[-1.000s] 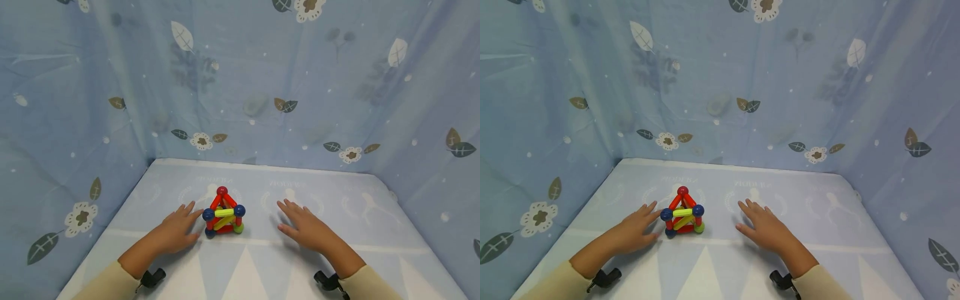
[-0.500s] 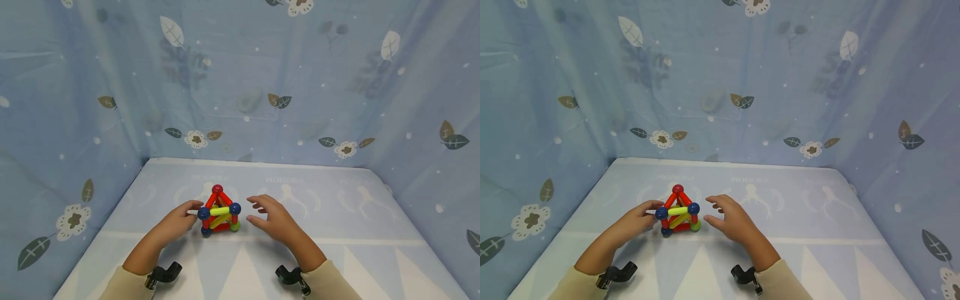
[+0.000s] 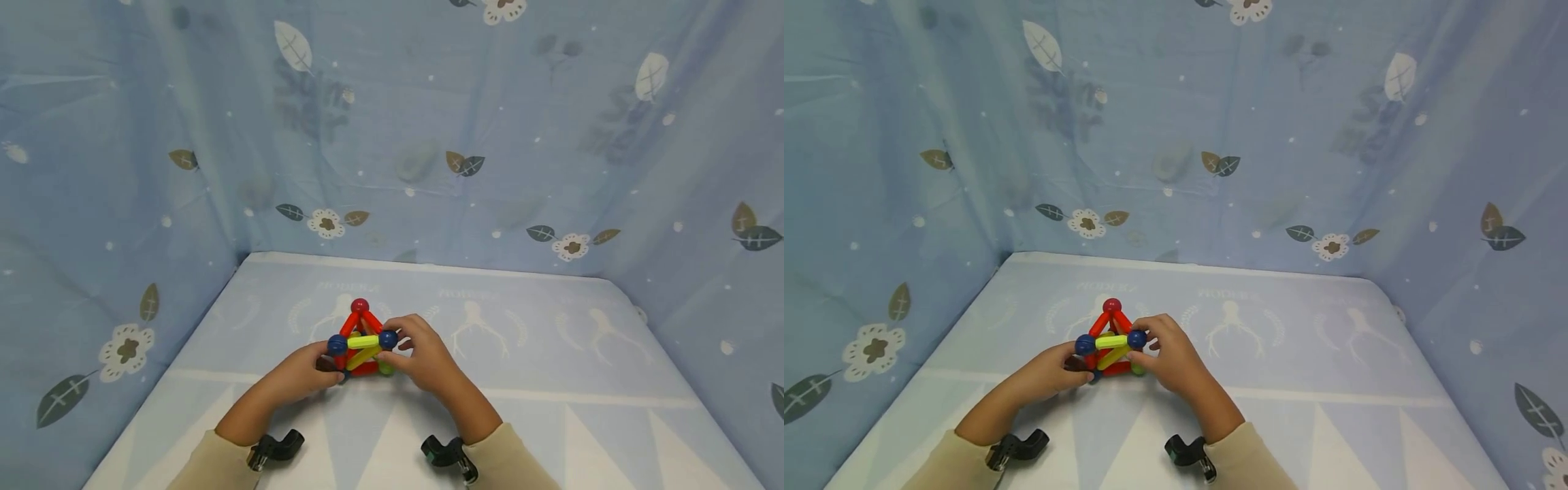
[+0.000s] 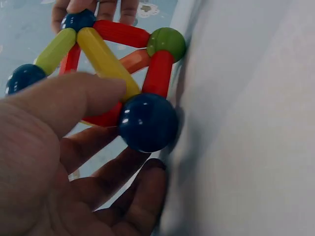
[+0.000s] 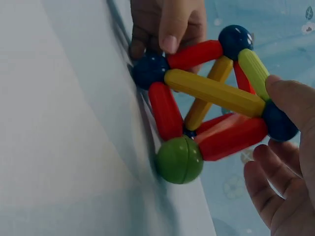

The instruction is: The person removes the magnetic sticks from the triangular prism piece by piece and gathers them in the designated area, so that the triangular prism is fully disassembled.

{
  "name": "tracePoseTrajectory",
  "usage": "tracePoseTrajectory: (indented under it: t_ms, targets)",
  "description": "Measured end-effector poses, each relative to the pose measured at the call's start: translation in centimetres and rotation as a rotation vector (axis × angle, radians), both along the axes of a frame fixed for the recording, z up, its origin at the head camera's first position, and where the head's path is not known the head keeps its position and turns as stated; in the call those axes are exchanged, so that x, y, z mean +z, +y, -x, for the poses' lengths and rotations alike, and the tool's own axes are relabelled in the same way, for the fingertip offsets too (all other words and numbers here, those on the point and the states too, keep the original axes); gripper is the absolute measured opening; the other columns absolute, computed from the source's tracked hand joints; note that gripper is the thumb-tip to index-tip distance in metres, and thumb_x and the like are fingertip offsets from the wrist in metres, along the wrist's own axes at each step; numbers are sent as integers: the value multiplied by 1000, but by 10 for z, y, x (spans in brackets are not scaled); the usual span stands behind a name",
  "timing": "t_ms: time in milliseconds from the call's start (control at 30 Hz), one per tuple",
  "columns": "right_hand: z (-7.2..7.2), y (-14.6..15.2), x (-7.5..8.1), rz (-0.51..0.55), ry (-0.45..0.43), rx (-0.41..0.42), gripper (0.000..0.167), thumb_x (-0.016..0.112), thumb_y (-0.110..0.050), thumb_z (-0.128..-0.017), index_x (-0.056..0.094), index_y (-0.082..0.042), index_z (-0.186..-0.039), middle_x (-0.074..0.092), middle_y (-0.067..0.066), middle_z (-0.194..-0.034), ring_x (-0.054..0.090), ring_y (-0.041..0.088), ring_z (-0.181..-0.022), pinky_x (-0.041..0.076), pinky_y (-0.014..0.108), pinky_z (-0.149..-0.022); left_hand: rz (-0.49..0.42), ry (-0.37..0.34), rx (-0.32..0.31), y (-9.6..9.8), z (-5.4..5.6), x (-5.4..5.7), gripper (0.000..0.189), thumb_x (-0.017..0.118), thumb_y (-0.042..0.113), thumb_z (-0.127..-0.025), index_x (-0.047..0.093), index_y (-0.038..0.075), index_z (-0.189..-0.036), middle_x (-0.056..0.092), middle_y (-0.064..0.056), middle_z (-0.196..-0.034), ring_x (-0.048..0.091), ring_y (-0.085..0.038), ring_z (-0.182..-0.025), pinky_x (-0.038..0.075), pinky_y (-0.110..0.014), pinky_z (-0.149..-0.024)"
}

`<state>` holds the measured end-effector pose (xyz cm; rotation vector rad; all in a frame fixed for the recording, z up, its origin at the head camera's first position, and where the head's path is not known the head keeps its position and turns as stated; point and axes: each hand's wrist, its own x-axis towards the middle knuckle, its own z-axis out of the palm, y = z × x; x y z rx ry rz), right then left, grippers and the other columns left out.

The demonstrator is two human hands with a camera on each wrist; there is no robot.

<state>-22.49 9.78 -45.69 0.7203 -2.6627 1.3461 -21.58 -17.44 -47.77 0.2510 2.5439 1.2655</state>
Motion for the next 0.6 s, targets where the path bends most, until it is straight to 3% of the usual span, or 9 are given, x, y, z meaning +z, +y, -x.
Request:
tracePoseTrajectory:
  t_ms: [200,400,600]
  targets:
    - [-2,-12,-1,-3,4,-40,28,82,-29,-93,69,-26,-118,57,-6,-112,57,19,-88,54,26,-71,68,81,-10,1,-1,-6,44,87,24,-87,70,18,-127,72,2,-111,64,-17,-100,53,-53,-100]
    - [-6,-18,-1,-19,17,-61,20,79,-26,-95,70,-25,-112,58,-7,-110,55,15,-87,53,24,-72,90,99,-23,0,-2,-9,37,86,25,-87,70,17,-120,70,4,-100,60,-16,-90,53,-44,-89]
    - [-9,-18,-1,-2,19,-73,17,79,-25,-95,73,-25,-110,60,-7,-108,55,14,-85,54,24,-70,99,112,-42,-1,-2,-9,36,86,26,-87,70,17,-118,69,4,-100,59,-16,-90,52,-42,-88]
